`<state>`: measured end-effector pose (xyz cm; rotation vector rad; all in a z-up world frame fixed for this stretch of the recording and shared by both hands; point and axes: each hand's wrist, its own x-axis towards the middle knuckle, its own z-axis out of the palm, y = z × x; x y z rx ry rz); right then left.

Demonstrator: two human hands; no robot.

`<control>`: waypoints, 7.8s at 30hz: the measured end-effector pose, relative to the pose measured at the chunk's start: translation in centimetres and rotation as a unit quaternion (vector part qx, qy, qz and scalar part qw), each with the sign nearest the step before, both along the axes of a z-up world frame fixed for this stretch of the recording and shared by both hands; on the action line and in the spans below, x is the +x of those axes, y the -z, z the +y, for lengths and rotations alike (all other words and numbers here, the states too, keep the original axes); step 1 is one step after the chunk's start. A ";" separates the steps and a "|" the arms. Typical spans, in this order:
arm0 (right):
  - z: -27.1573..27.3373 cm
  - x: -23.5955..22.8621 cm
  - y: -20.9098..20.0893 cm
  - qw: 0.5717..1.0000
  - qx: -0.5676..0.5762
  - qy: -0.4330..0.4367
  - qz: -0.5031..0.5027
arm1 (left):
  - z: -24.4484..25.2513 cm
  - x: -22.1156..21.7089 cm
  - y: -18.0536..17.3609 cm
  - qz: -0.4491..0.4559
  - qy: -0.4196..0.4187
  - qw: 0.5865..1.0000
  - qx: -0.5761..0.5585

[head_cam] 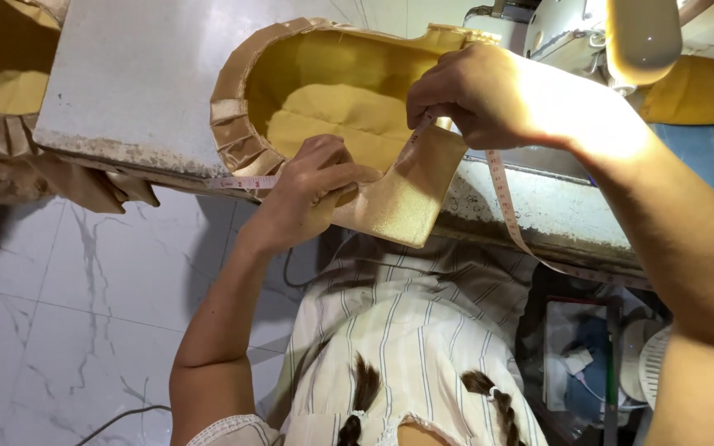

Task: Measuring the circumference of a circular fabric piece and adjusting the pleated edges at a sewing workstation.

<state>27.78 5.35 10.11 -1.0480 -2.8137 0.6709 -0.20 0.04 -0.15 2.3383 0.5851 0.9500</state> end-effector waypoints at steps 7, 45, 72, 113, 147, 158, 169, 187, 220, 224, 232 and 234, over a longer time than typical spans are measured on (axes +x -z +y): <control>-0.2 0.0 -0.2 1.000 -0.002 -0.008 0.011 | 0.1 -0.2 0.6 0.003 -0.005 1.000 0.010; -7.0 -2.6 3.0 0.985 0.107 0.043 0.130 | -0.5 -0.2 0.0 -0.036 -0.008 0.999 0.004; -4.9 -0.5 2.8 0.998 -0.010 0.036 0.053 | -0.3 0.1 0.2 0.008 -0.018 1.000 -0.005; -2.2 1.3 7.6 0.993 -0.037 0.094 -0.067 | -0.1 3.3 1.0 0.295 -0.072 0.946 0.114; -0.1 1.1 11.2 0.972 0.051 0.214 0.082 | 0.0 2.8 0.4 0.308 -0.049 0.937 0.160; -4.0 1.8 9.5 0.966 0.164 0.126 0.156 | -0.4 1.8 0.2 0.275 -0.055 0.956 0.089; -18.0 2.7 1.7 0.954 -0.090 0.046 0.283 | 7.6 -8.9 -2.9 0.413 -0.073 0.902 0.097; -22.7 2.8 0.6 0.952 -0.145 -0.014 0.269 | -0.8 4.5 -7.1 0.334 -0.186 0.905 -0.185; -30.0 13.0 3.7 0.866 0.036 0.436 0.243 | -9.8 -6.6 -6.4 -0.008 0.007 0.980 -0.196; -28.4 9.0 2.7 0.926 0.033 0.315 0.207 | -10.9 -3.5 -6.2 0.001 0.046 0.992 -0.114; -26.7 1.6 2.1 0.937 0.034 0.177 0.299 | -13.2 5.8 -2.1 -0.078 0.240 0.936 -0.246; -27.0 3.0 1.7 0.932 0.024 0.225 0.285 | -12.6 3.6 -2.2 -0.092 0.214 0.923 -0.307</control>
